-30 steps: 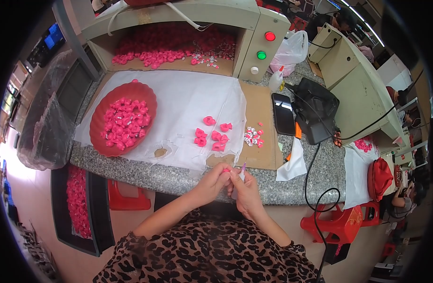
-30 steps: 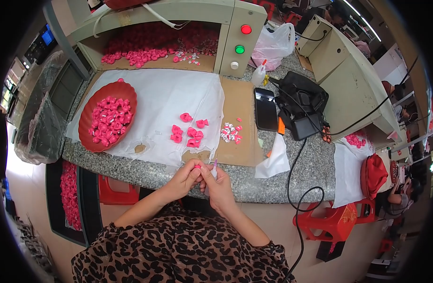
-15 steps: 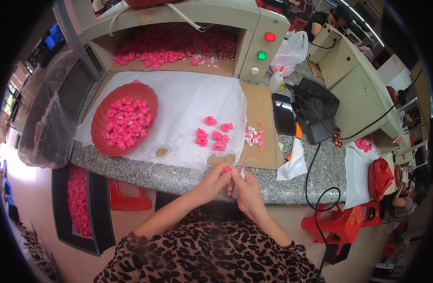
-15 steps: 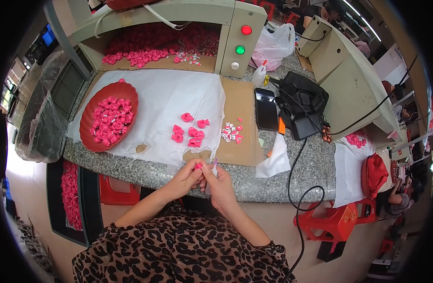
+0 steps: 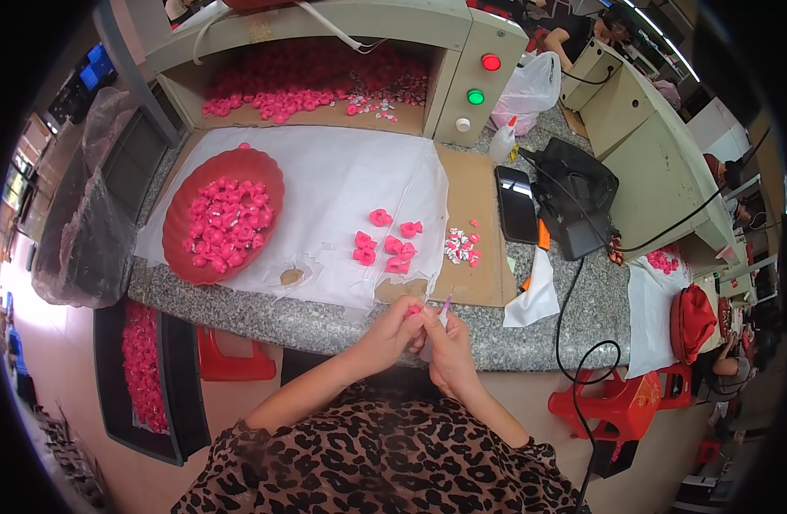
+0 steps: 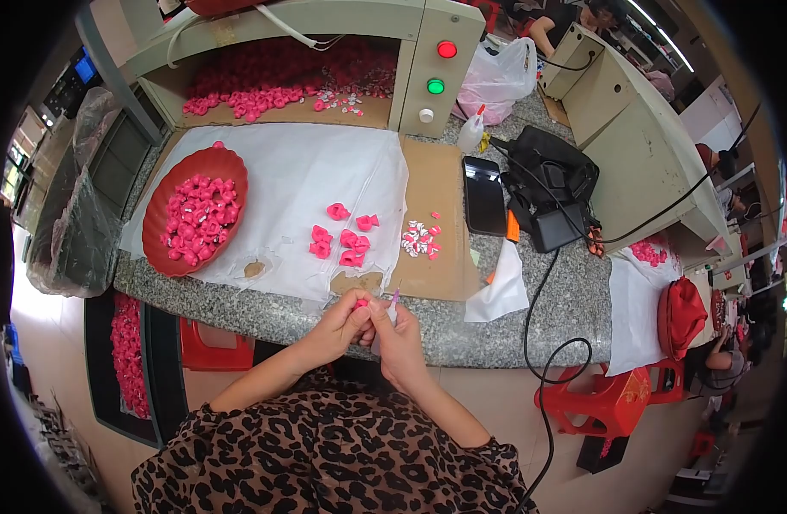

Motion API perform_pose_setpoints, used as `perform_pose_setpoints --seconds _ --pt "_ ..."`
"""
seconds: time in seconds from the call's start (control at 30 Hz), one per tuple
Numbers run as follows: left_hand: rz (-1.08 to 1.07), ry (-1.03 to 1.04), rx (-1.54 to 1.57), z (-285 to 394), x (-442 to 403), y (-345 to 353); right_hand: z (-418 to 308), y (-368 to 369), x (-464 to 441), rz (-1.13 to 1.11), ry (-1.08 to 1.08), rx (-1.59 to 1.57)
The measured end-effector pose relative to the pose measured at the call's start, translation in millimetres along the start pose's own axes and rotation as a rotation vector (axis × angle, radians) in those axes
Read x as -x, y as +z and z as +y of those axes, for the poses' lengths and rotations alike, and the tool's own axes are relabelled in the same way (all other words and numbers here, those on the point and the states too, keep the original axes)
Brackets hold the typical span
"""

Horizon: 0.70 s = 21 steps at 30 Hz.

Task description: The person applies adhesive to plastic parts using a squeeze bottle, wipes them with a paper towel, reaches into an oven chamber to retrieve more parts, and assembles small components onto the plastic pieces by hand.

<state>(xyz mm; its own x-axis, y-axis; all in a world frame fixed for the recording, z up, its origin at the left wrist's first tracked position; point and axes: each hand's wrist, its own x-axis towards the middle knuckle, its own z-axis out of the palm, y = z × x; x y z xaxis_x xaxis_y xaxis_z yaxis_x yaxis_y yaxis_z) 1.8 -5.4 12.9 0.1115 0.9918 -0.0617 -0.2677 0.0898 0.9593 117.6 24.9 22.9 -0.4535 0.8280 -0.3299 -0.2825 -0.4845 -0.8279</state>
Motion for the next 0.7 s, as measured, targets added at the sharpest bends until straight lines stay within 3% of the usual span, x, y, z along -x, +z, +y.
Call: perform_pose_setpoints --seconds 0.37,0.57,0.7 --pt "-0.042 -0.047 0.134 6.8 0.7 -0.9 -7.4 2.9 -2.7 0.023 0.052 -0.064" --pt "0.050 -0.007 0.156 4.4 2.6 -1.3 -6.9 3.7 -2.2 0.067 0.020 0.024" --pt "0.011 -0.104 0.294 -9.8 6.4 -15.9 -8.8 -6.8 -5.2 0.016 0.107 -0.063"
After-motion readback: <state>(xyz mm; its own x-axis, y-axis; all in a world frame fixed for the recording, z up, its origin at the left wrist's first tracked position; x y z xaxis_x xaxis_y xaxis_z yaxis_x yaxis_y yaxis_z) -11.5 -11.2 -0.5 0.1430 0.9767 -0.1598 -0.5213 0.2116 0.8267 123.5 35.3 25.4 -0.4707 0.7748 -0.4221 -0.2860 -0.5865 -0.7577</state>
